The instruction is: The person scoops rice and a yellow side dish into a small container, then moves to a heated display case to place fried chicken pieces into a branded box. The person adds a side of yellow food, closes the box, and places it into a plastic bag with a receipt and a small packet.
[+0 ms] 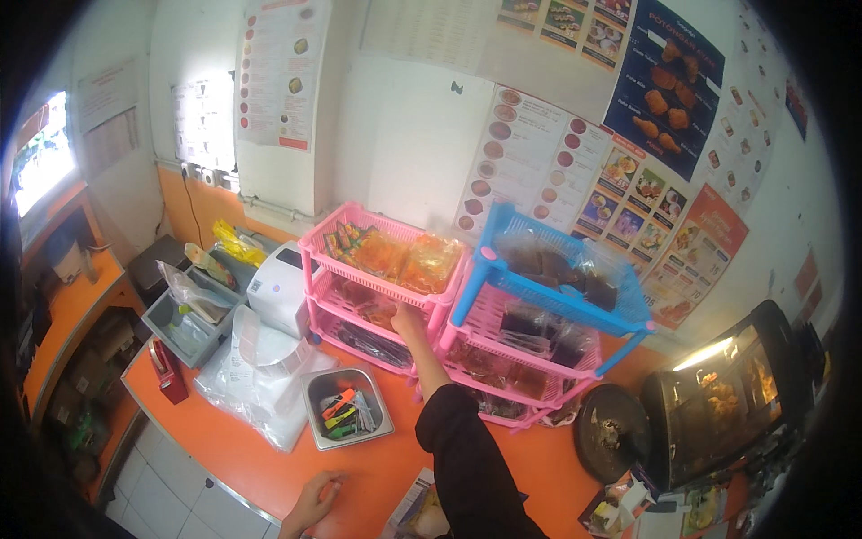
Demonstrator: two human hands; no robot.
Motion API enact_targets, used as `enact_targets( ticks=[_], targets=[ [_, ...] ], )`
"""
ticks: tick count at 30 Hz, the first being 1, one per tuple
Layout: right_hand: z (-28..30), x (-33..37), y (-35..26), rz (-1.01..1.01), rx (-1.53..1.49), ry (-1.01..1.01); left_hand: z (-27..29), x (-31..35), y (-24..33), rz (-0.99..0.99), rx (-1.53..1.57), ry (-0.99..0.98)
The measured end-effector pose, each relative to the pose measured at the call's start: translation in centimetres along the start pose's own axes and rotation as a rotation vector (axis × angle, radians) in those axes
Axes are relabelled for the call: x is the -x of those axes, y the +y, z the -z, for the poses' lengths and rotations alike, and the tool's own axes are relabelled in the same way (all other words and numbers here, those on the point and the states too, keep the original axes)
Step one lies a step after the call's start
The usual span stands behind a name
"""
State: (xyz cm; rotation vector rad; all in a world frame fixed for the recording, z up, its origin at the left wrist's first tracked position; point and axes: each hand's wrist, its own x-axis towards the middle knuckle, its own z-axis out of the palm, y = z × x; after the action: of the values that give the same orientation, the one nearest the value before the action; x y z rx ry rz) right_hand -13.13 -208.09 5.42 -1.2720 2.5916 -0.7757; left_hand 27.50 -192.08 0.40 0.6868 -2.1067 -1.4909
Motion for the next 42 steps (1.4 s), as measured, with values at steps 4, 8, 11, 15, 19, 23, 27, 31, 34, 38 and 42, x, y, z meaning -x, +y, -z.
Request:
enact_targets(
  ticks=[4, 8, 11, 15, 19, 23, 27, 31, 34, 38, 42],
  targets=[
    [0.4, 0.7, -0.4, -0.003, 0.051, -0.043, 0.4, 0.6, 0.9, -0.012, -0.019, 0.009],
    [0.4, -0.8, 0.1, -0.072, 0.071, -0.083, 0.3, 1.9, -0.3, 0.155, 0.013, -0.036],
    [0.1, -1.3, 0.3, -0.22, 0.017, -0.073, 0.2, 2.6, -0.5, 0.175, -0.006, -0.001],
    [0.2, -0.5, -0.3, -0.204, -0.052, -0.013, 0.6, 3.0, 0.5, 0.127, 0.081, 0.001],
    [0.4, 1.8, -1.0, 0.089, -0.211, 0.147, 1.0, 3.5, 0.6, 0.151, 0.071, -0.016],
    [3.0, 6.4, -3.4, 0.847, 0.093, 0.491, 0.3, 4.3, -4.1, 0.173, 0.08, -0.117],
    [7.2, 15.3, -3.3, 0.954, 0.196, 0.63, 0.5, 2.5, -0.3, -0.098, -0.093, -0.039],
    [11.8, 27.6, -2.4, 0.258, -0.67, 0.056, 0.0, 2.9, 0.4, 0.003, 0.031, -0.084],
    [10.8, 36.5, 4.2, -0.001, -0.769, -0.062, -2.2, 2.7, 0.4, 0.012, 0.124, -0.161],
    [8.1, 44.5, 8.9, -0.187, -0.522, 0.033, -7.3, 2.2, 0.5, 0.069, 0.116, -0.272],
    [9.0, 48.1, 11.3, -0.198, -0.52, 0.349, -10.7, 1.8, -1.0, 0.017, -0.148, -0.343]
  ],
)
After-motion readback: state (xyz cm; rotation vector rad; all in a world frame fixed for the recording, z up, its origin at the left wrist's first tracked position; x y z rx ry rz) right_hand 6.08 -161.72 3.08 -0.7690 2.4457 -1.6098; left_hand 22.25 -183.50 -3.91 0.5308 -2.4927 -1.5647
